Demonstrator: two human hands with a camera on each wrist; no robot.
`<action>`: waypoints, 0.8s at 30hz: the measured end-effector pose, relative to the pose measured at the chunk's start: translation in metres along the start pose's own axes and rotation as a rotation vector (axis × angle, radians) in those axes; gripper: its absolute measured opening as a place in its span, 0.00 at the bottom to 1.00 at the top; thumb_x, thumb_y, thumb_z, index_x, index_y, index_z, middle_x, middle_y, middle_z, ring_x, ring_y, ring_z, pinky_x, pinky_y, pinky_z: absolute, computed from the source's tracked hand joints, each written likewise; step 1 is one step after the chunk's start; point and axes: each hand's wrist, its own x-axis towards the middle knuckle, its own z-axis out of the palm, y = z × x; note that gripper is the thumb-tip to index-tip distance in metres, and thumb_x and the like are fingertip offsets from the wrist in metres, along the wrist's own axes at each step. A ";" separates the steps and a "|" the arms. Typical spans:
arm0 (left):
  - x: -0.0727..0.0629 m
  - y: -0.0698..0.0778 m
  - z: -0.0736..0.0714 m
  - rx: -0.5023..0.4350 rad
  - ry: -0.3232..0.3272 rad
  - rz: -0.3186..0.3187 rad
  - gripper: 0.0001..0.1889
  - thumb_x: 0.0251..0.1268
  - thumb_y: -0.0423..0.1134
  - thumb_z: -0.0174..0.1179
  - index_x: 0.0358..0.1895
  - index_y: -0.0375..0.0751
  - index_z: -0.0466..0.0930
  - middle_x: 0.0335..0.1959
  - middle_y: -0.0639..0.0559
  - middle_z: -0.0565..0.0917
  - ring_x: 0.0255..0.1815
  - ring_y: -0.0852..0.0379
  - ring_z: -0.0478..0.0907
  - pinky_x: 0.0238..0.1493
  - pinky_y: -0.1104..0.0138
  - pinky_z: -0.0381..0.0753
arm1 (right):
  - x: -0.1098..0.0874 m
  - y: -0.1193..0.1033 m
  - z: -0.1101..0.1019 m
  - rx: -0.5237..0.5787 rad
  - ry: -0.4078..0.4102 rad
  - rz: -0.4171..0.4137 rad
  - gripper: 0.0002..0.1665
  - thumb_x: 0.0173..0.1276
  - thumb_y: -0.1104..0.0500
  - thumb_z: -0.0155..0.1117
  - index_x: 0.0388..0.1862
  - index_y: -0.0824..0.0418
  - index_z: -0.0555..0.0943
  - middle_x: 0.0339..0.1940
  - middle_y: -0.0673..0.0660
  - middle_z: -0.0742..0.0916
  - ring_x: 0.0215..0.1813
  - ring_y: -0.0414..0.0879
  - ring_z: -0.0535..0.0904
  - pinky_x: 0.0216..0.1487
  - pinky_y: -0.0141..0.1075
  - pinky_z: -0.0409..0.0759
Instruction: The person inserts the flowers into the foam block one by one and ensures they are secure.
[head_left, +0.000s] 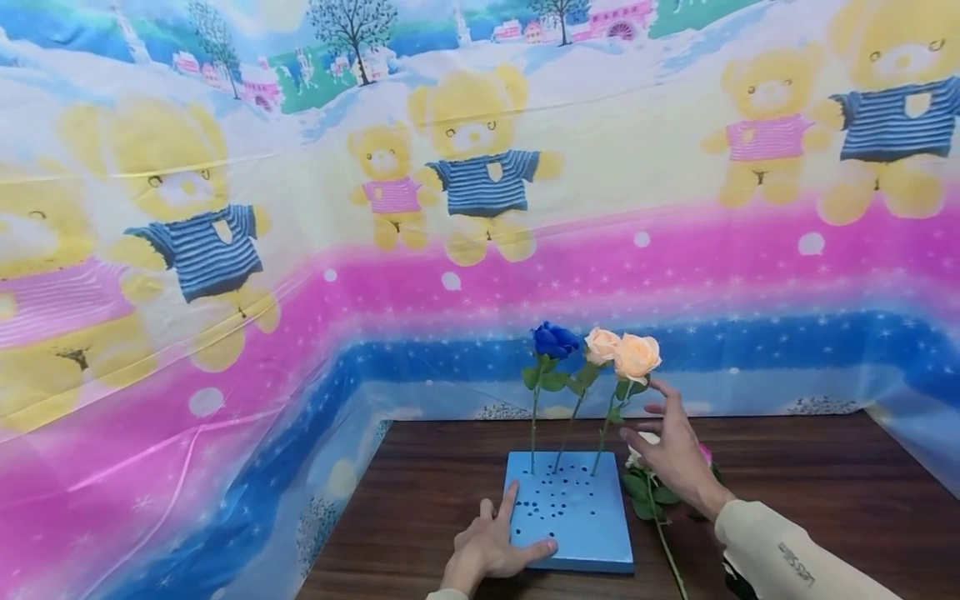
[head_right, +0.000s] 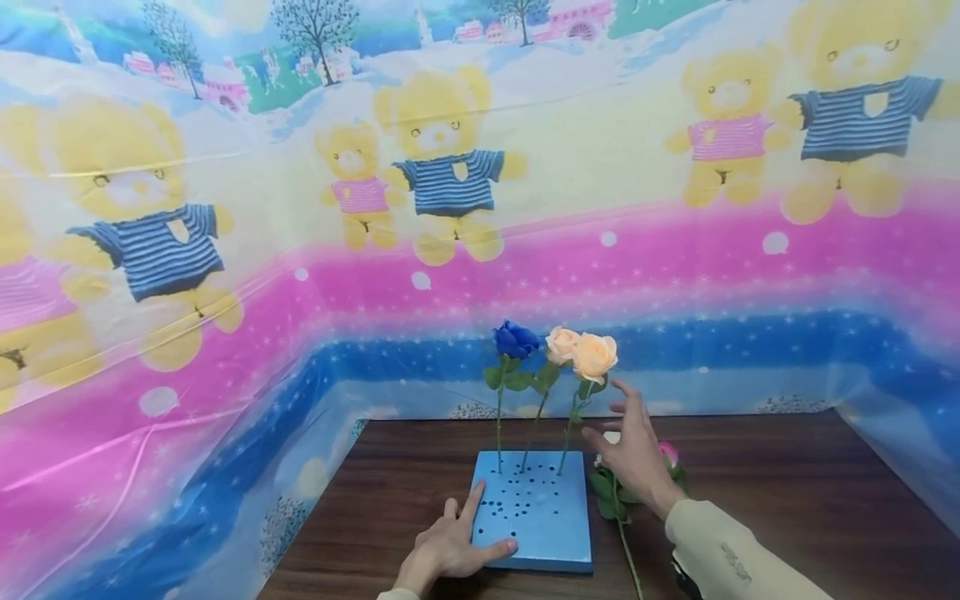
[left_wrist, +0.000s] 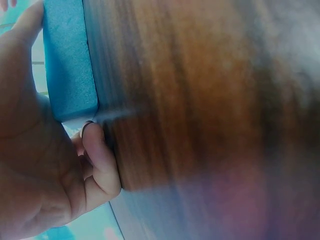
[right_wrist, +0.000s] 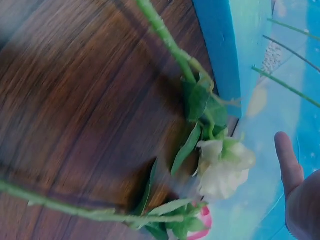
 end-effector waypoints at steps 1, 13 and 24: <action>0.000 0.000 0.000 -0.001 -0.001 0.000 0.61 0.63 0.86 0.62 0.93 0.65 0.49 0.73 0.33 0.71 0.25 0.49 0.69 0.27 0.54 0.58 | 0.000 0.000 -0.002 0.005 0.002 0.006 0.59 0.82 0.58 0.73 0.94 0.47 0.43 0.80 0.76 0.68 0.72 0.76 0.79 0.46 0.54 0.92; -0.001 0.004 -0.002 -0.019 -0.008 0.006 0.61 0.63 0.86 0.61 0.93 0.63 0.49 0.81 0.29 0.66 0.27 0.47 0.74 0.28 0.54 0.59 | -0.006 0.003 -0.041 -0.047 0.038 0.041 0.69 0.82 0.54 0.74 0.94 0.33 0.30 0.84 0.79 0.64 0.73 0.78 0.75 0.39 0.47 0.92; -0.001 0.001 -0.001 -0.029 -0.016 0.007 0.61 0.63 0.86 0.61 0.93 0.62 0.50 0.81 0.28 0.67 0.29 0.45 0.76 0.28 0.53 0.60 | -0.012 0.011 -0.079 -0.135 0.105 0.008 0.71 0.82 0.47 0.74 0.93 0.29 0.26 0.83 0.82 0.65 0.71 0.81 0.77 0.42 0.54 0.92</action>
